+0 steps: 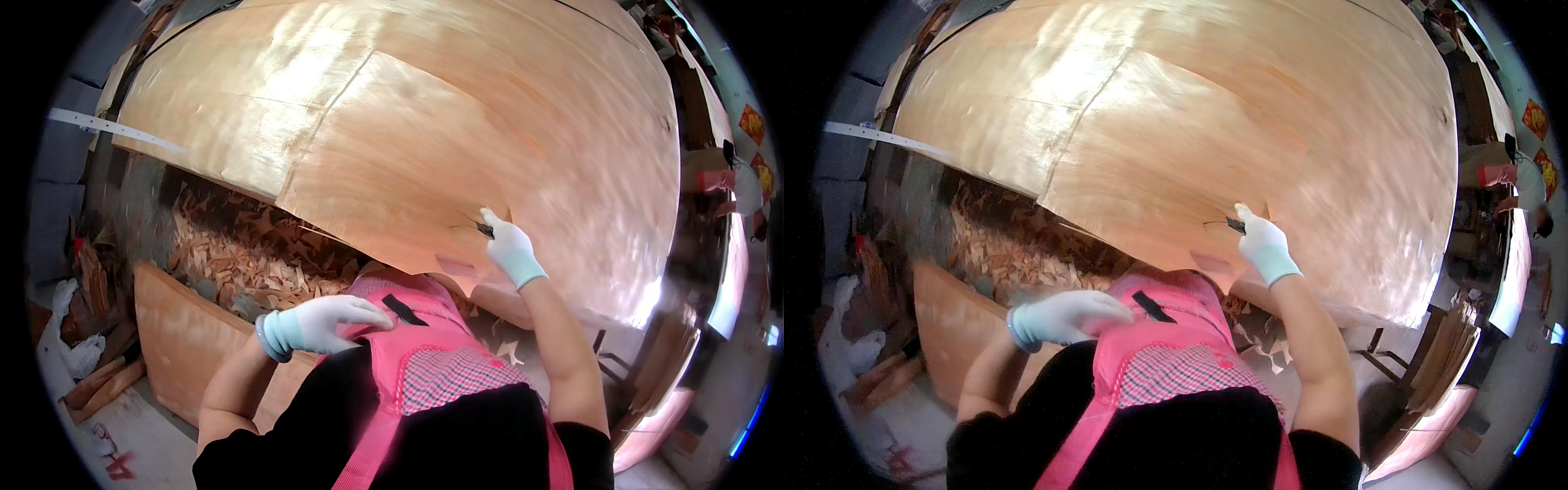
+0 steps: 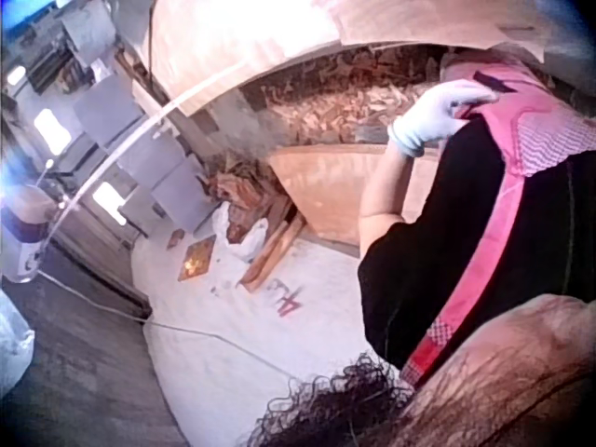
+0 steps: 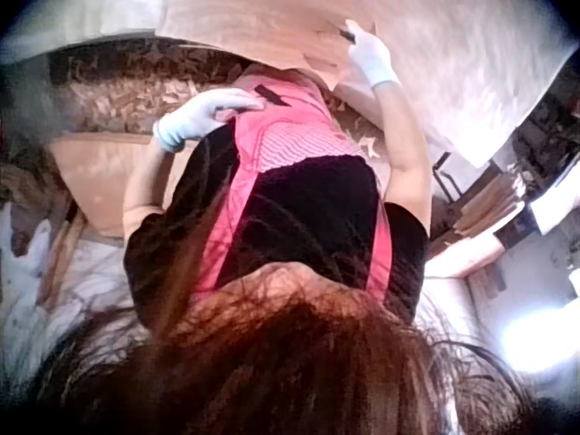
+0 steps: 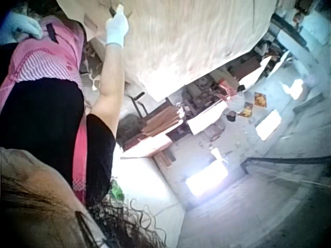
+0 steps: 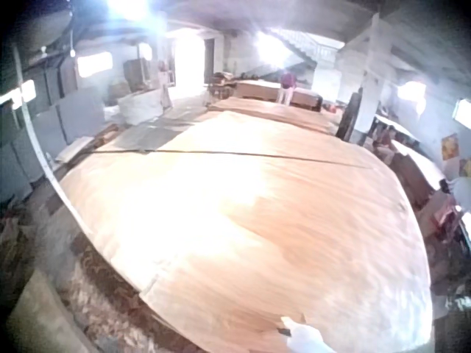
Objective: The person prepares veneer sheets by aligning them against a template on a large workbench, using a utility knife to trim the edges and cut out specific shapes from the wood surface.
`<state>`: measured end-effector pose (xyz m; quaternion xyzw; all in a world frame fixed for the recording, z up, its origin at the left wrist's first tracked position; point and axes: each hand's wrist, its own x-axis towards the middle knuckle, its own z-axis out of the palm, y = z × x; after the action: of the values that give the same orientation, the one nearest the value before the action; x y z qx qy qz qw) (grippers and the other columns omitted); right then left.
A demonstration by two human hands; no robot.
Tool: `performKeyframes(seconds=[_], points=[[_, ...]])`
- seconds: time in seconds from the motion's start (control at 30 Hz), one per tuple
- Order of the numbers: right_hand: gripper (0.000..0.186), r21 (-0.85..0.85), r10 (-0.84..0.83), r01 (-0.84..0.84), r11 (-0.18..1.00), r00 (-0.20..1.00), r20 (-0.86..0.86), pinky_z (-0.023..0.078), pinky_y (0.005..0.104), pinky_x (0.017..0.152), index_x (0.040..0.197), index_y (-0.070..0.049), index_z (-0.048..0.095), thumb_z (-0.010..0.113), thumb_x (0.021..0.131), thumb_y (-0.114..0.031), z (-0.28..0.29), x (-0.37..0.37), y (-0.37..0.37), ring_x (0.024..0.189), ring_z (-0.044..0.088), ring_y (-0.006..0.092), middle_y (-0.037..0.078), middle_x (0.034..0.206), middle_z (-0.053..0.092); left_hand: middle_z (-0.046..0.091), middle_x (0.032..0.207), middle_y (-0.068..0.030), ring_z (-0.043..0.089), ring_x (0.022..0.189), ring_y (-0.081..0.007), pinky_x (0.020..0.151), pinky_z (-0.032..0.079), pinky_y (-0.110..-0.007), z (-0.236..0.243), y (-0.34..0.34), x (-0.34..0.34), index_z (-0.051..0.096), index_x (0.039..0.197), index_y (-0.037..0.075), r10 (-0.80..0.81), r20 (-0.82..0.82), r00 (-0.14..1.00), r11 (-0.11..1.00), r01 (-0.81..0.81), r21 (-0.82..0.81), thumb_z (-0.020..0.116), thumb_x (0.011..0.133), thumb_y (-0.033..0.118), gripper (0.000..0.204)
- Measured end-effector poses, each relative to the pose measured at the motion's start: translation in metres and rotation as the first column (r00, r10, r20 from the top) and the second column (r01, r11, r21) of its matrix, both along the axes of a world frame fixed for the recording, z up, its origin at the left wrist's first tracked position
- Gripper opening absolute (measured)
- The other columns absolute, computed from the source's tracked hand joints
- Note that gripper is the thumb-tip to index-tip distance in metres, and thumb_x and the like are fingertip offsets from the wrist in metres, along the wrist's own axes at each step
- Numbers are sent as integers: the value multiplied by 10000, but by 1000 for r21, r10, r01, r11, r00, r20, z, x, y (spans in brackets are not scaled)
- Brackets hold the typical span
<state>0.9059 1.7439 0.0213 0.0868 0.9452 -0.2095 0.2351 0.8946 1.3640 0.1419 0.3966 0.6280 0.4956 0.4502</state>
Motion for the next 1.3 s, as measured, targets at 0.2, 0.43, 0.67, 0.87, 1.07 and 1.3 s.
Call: performKeyframes(seconds=[0.2,0.43,0.67,0.87,1.07,1.3], points=[[641,-6,-20,20,1000,999,-25,504,451,926,1445,-179,490,469,820,-40,-7,4,12,1094,628,365,168,1240,646,692,914,-113,659,831,-316,725,529,-399,-9,25,17,684,1169,145,131,-388,912,988,-153,-28,628,806,90,371],[630,-7,-63,64,998,997,53,488,434,965,1453,-173,477,477,833,-60,3,-3,-7,1146,608,368,180,1276,629,604,654,-88,627,626,-318,566,478,-417,-18,-23,6,625,932,127,51,-779,625,913,-345,-218,654,760,253,216],[573,21,-65,64,998,997,33,516,425,903,1447,-179,486,442,887,-66,10,-1,-16,1082,639,332,141,1232,653,586,638,-106,617,605,-307,545,457,-415,-11,-93,16,614,773,124,48,-791,610,890,-386,-243,702,728,251,161],[569,11,-84,83,996,996,18,513,414,925,1443,-168,490,428,888,-58,3,4,-18,1126,627,308,106,1301,627,680,829,-142,663,769,-332,670,523,-395,-41,-105,25,706,1016,89,210,-218,953,906,-274,-323,727,783,224,270],[574,-12,-88,89,996,994,61,510,419,926,1455,-171,474,427,893,-64,19,1,-25,1120,628,315,103,1292,632,693,887,-145,678,843,-336,750,535,-400,-31,-113,29,678,1171,145,-25,-335,942,911,-117,-397,660,872,287,332],[582,-15,-118,119,993,991,65,507,412,948,1465,-175,464,427,895,-62,9,2,-22,1146,617,309,81,1349,601,736,978,-121,699,885,-207,796,534,-316,-39,-156,36,712,1140,129,58,-52,997,810,-78,-581,681,893,216,264]])
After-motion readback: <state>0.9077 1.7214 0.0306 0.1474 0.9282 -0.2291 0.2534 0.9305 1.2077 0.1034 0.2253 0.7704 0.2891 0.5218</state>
